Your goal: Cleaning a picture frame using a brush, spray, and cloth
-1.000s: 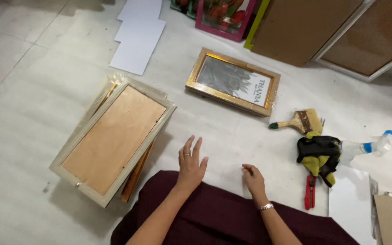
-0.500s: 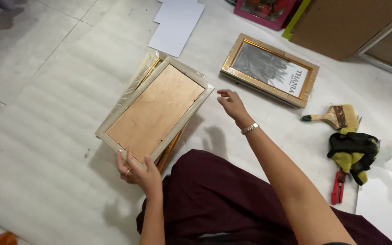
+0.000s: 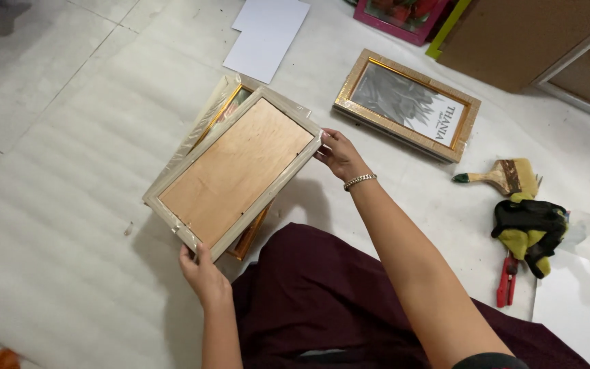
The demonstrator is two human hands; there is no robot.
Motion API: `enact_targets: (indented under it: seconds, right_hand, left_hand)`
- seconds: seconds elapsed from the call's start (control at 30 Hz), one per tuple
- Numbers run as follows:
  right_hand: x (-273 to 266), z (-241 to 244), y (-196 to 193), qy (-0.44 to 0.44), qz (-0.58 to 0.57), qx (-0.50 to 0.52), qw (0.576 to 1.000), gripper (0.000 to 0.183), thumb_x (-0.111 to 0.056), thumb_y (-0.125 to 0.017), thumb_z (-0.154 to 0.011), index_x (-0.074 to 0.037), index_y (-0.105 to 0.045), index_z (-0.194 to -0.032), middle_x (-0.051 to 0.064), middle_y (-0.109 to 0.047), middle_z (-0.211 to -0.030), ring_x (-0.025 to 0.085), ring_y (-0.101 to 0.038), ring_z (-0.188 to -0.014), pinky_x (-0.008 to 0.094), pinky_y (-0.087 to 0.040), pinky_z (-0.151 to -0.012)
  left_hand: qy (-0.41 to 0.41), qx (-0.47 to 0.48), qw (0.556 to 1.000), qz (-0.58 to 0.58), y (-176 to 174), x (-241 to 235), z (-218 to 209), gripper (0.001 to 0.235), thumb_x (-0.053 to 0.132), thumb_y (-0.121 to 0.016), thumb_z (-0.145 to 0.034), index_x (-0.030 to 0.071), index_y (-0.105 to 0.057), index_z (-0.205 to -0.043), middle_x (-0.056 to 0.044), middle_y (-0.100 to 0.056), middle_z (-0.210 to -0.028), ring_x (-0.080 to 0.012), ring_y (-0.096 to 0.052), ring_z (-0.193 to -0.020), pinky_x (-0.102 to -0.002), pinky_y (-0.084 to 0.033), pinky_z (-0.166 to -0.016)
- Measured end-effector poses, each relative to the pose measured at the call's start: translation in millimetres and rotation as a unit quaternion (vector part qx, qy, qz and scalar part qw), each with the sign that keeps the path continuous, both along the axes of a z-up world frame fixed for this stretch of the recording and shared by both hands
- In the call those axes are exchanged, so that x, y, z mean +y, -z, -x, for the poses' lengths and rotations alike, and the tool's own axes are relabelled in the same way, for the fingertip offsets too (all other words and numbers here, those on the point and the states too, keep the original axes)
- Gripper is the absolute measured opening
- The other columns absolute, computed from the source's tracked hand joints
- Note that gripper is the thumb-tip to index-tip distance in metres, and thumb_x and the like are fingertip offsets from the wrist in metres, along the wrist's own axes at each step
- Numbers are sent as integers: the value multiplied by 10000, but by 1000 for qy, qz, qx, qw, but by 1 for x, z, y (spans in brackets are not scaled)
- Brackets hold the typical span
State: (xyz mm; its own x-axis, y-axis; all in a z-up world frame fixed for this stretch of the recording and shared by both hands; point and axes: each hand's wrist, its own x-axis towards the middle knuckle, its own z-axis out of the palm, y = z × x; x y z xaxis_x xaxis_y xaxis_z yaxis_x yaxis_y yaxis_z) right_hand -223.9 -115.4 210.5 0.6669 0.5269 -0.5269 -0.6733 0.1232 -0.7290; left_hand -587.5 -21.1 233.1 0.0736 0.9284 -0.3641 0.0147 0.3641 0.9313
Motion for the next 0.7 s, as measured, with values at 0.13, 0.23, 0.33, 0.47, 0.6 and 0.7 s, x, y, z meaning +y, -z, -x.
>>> enact_targets:
  seconds: [0.13, 0.23, 0.33, 0.47, 0.6, 0.7]
  right_hand:
    - [-38, 16, -19, 2, -12, 9, 1000, 334, -122, -568, -991, -26, -525, -1308, 167, -587, -1250, 289, -620, -1129, 415, -547, -1043]
    - [-85, 30, -30, 28, -28, 24, 999, 311, -112, -561, -994, -41, -539, -1296, 151, -592, -1259, 283, -608, -1159, 427, -513, -1082]
    - [-147, 38, -35, 86, -28, 47, 995, 334, -52, -501, -948, -32, -502, -1282, 168, -519, -1266, 273, -551, -1148, 419, -506, -1070]
    - [-246, 60, -27, 63, 111, -23, 992, 438, -185, -636, -919, -161, -580, -1353, 99, -531, -1213, 316, -564, -1140, 511, -545, -984]
    - [-341, 75, -15, 60, 246, -55, 966, 567, -179, -676, -920, -71, -499, -1447, 182, -512, -1286, 395, -548, -1161, 601, -516, -954]
    - [-394, 88, -14, 85, 289, -49, 952, 657, -158, -728, -871, -17, -443, -1446, 173, -482, -1218, 371, -563, -1104, 589, -544, -910]
  left_hand:
    - [7, -9, 1000, 25, -24, -14, 0, 502, 164, -459, -1049, -10, -362, -1509, -169, -457, -1481, -226, -504, -1309, -330, -398, -1098]
    - [29, -69, 997, 23, -29, -21, -1, 539, 91, -464, -1022, -18, -333, -1533, -176, -467, -1496, -212, -541, -1243, -306, -450, -1036]
    - [87, -89, 991, 38, -57, -24, -22, 523, 115, -466, -1039, 43, -370, -1549, -144, -543, -1429, -199, -564, -1185, -317, -470, -973]
    - [198, -42, 979, 23, -67, -40, -55, 567, 165, -468, -1100, 61, -252, -1614, -321, -178, -1642, -487, -110, -1536, -687, -114, -1188]
    - [324, -45, 944, 32, -27, -56, -100, 530, 167, -495, -1104, 41, -341, -1596, -308, -315, -1597, -461, -257, -1503, -567, -262, -1206]
    - [357, -71, 931, -26, 15, -86, -140, 489, 54, -516, -1045, -44, -437, -1517, -422, -430, -1465, -486, -376, -1427, -562, -377, -1136]
